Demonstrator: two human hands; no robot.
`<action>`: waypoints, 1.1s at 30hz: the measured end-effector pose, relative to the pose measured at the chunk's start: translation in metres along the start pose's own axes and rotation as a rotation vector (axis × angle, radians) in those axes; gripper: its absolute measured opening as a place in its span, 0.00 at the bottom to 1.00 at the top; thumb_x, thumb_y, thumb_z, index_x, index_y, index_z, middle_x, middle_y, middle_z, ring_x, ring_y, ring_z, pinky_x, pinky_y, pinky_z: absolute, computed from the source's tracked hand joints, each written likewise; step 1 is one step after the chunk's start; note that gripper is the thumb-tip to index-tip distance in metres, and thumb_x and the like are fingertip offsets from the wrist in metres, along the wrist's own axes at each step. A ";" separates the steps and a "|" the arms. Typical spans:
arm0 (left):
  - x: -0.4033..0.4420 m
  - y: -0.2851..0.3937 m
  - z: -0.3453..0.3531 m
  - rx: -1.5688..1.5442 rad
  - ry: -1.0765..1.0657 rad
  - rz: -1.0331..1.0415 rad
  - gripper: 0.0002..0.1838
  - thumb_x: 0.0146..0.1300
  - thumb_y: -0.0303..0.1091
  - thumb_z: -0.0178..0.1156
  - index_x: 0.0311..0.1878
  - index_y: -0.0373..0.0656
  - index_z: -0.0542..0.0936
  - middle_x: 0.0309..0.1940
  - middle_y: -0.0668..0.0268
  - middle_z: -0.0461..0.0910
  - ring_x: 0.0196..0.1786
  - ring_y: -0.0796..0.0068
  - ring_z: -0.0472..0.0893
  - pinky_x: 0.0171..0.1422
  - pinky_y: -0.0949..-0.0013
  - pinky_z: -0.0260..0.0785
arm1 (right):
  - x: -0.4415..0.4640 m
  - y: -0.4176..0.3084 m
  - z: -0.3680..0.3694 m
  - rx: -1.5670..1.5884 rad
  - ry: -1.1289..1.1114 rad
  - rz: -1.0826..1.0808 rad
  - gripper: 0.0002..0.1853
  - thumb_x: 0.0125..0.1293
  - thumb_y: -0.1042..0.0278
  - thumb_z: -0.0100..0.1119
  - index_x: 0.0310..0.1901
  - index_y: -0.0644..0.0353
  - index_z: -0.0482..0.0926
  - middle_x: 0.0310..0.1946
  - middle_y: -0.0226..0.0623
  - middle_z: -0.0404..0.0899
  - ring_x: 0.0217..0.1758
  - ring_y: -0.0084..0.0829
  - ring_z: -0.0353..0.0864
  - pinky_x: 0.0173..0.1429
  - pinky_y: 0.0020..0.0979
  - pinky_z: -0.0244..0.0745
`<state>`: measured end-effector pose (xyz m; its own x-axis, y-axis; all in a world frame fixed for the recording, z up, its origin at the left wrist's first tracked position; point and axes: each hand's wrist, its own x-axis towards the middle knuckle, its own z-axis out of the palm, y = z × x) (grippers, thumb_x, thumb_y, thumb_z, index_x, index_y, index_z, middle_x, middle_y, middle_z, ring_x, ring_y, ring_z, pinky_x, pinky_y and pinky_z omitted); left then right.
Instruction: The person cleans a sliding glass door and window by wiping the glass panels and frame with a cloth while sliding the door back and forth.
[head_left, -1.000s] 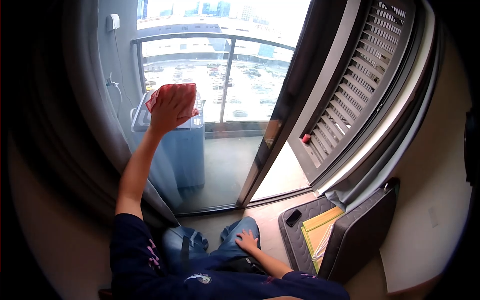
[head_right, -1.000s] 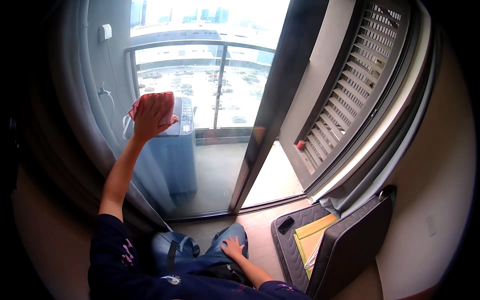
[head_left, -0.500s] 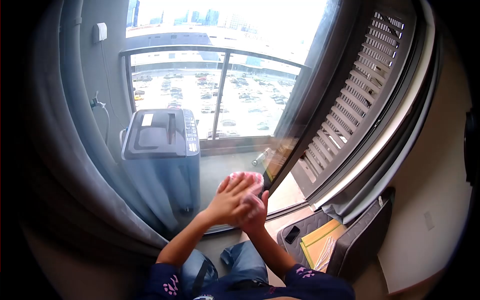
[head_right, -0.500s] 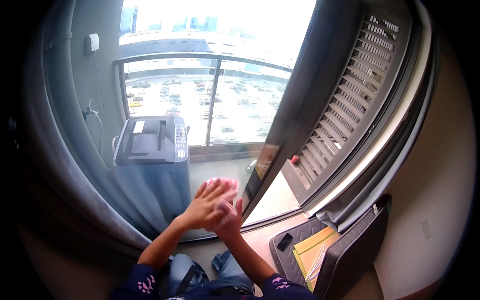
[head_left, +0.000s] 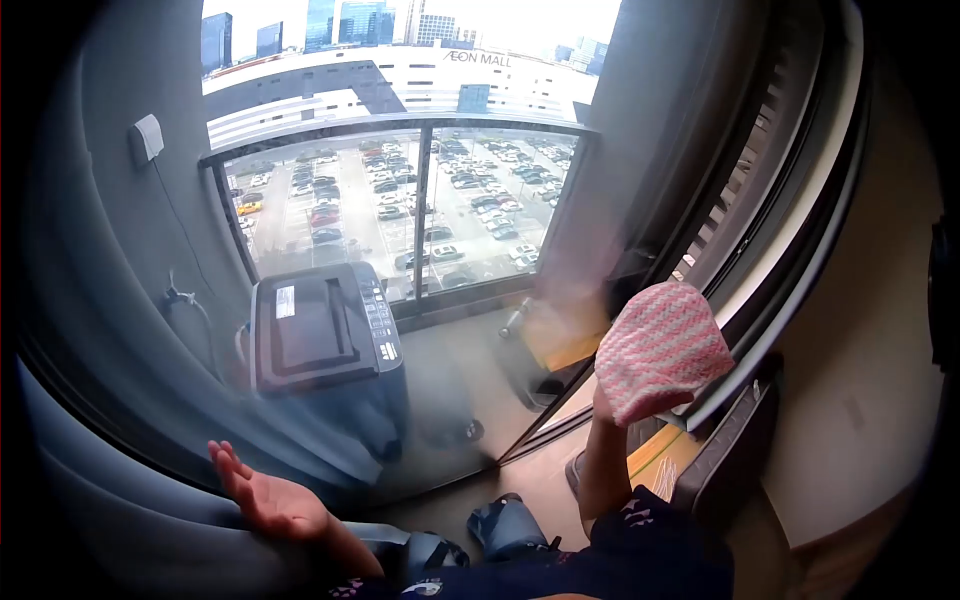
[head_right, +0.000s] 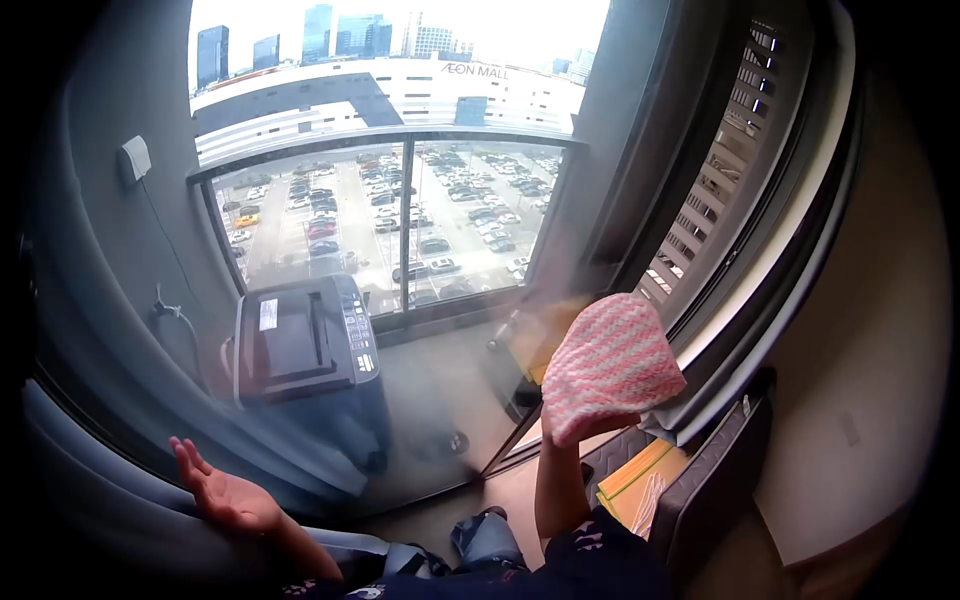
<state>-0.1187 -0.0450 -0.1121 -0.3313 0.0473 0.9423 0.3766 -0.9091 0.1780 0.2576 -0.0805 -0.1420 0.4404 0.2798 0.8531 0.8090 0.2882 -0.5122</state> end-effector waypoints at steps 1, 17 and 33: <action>0.005 -0.010 -0.007 0.196 0.040 -0.065 0.24 0.66 0.47 0.34 0.61 0.45 0.64 0.61 0.51 0.61 0.64 0.53 0.60 0.66 0.54 0.52 | 0.011 -0.006 0.012 -0.055 -0.007 -0.145 0.32 0.54 0.43 0.51 0.55 0.57 0.64 0.60 0.49 0.57 0.64 0.55 0.52 0.65 0.55 0.42; -0.045 -0.085 -0.033 0.809 0.148 -0.151 0.26 0.66 0.48 0.36 0.64 0.46 0.60 0.67 0.58 0.49 0.70 0.56 0.46 0.70 0.49 0.38 | 0.268 -0.107 0.031 -0.192 0.311 -0.668 0.24 0.67 0.56 0.39 0.58 0.65 0.64 0.60 0.52 0.59 0.63 0.50 0.57 0.67 0.42 0.49; -0.042 -0.085 -0.032 0.818 0.125 -0.072 0.25 0.66 0.46 0.38 0.62 0.45 0.61 0.67 0.56 0.51 0.69 0.57 0.48 0.69 0.51 0.43 | 0.051 -0.086 0.070 -0.358 -0.150 -0.642 0.39 0.50 0.41 0.55 0.59 0.59 0.62 0.64 0.54 0.50 0.67 0.60 0.45 0.66 0.57 0.35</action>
<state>-0.1645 0.0174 -0.1755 -0.4543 0.0033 0.8908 0.8448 -0.3156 0.4320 0.1834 -0.0269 -0.0619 -0.1981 0.2864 0.9374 0.9775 0.1286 0.1673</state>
